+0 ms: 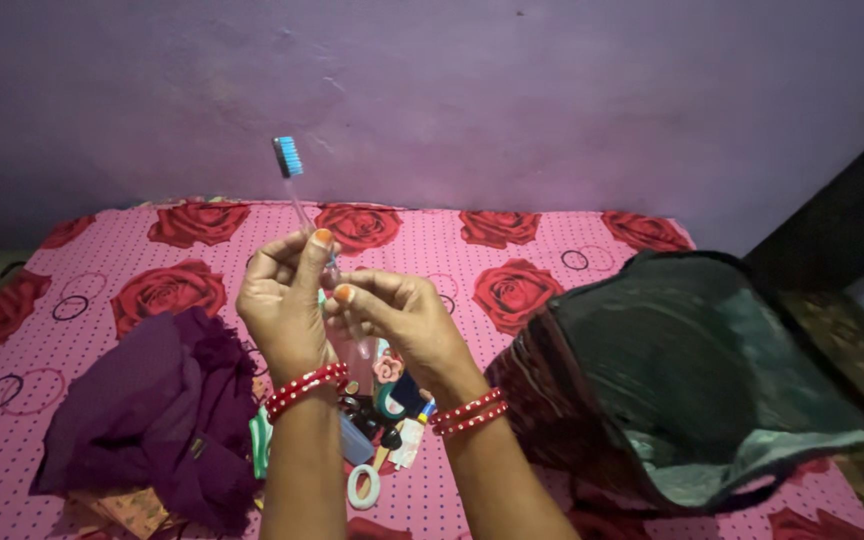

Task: The person packs a patterned tote bag with various personal items from a bed. They place a blue water bottle, a white tube, a small box, a pen, a toothbrush, a hair clip, and a small notebook into the bag one by one.

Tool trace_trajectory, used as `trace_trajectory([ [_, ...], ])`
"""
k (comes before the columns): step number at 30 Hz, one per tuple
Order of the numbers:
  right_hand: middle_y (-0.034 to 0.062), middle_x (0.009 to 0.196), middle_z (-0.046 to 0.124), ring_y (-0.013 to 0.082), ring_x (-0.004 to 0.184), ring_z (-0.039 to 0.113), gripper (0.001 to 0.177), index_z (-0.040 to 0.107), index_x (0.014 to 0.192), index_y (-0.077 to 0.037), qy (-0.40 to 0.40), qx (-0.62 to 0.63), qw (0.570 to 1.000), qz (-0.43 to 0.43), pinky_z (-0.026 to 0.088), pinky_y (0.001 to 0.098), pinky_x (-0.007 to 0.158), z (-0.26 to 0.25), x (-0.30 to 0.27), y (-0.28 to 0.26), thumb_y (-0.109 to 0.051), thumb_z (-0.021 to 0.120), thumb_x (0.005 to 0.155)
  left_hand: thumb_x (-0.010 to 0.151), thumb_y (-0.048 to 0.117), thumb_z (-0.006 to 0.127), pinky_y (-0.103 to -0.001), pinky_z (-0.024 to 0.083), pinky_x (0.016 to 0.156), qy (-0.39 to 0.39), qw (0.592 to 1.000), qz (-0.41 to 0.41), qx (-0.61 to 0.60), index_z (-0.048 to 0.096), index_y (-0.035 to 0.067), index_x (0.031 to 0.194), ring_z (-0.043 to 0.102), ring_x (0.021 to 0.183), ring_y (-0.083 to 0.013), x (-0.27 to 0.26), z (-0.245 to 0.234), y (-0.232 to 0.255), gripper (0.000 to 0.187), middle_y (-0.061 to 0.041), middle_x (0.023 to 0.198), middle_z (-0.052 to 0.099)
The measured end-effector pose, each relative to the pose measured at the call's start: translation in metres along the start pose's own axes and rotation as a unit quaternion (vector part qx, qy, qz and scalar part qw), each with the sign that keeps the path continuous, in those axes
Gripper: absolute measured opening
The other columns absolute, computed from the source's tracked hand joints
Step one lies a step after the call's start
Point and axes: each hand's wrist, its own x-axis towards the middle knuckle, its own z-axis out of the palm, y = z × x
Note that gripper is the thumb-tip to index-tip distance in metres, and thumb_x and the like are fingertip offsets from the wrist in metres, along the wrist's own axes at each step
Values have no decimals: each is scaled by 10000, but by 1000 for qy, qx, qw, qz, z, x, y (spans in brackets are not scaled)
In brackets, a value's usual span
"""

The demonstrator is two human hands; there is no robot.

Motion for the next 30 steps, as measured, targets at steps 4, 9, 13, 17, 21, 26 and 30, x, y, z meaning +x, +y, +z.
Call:
trace_trajectory([
  [4, 30, 944, 764, 62, 782, 685, 256, 725, 1165, 4, 45, -3, 999, -18, 550, 224, 672, -1, -14, -19, -143, 710, 956, 940, 18, 748, -278, 626, 841, -27, 999, 37, -29, 709, -55, 1097, 764, 893, -162, -15, 14, 19, 177, -130, 992, 780],
  [9, 25, 893, 763, 13, 685, 603, 229, 766, 1146, -7, 84, -70, 992, -60, 417, 176, 540, -3, -36, -45, -116, 743, 946, 986, 11, 737, -360, 690, 825, -20, 995, 60, -79, 694, -85, 1153, 783, 875, -227, -18, 31, 57, 197, -170, 995, 773],
  [13, 37, 883, 785, 5, 578, 549, 220, 768, 1128, -14, 88, -64, 992, -69, 396, 175, 482, -11, -50, -62, -111, 744, 933, 912, -33, 744, -329, 696, 725, -28, 991, 126, -27, 589, 60, 1256, 777, 811, -205, -29, 47, 76, 389, -91, 918, 729],
  [17, 30, 914, 770, -20, 624, 538, 235, 770, 1162, 7, 88, -71, 990, -84, 356, 148, 516, -24, -61, -75, -97, 748, 952, 953, -38, 730, -338, 675, 709, -27, 989, 139, 31, 633, 30, 1276, 780, 811, -216, -42, 57, 84, 344, -89, 924, 716],
  [21, 31, 985, 791, 2, 818, 695, 247, 752, 1183, 6, 71, -59, 990, -111, 467, 146, 648, -34, -71, -81, -84, 737, 954, 1033, 15, 712, -357, 660, 744, -25, 992, 125, -2, 688, -27, 1250, 792, 844, -248, -56, 63, 82, 222, -137, 958, 753],
  [26, 52, 926, 771, 38, 727, 619, 255, 758, 1175, 21, 91, -79, 987, -104, 440, 173, 588, -39, -77, -85, -88, 747, 944, 1027, 134, 700, -381, 707, 769, -11, 995, 74, -63, 697, -10, 1208, 793, 848, -256, -65, 60, 78, 231, -134, 943, 755],
  [30, 69, 967, 778, 74, 812, 691, 255, 742, 1183, 27, 90, -54, 984, -146, 571, 227, 730, -37, -82, -95, -94, 742, 958, 1041, 169, 689, -396, 694, 845, -27, 992, 38, -116, 703, 1, 1209, 785, 913, -257, -65, 49, 72, 238, -140, 988, 754],
])
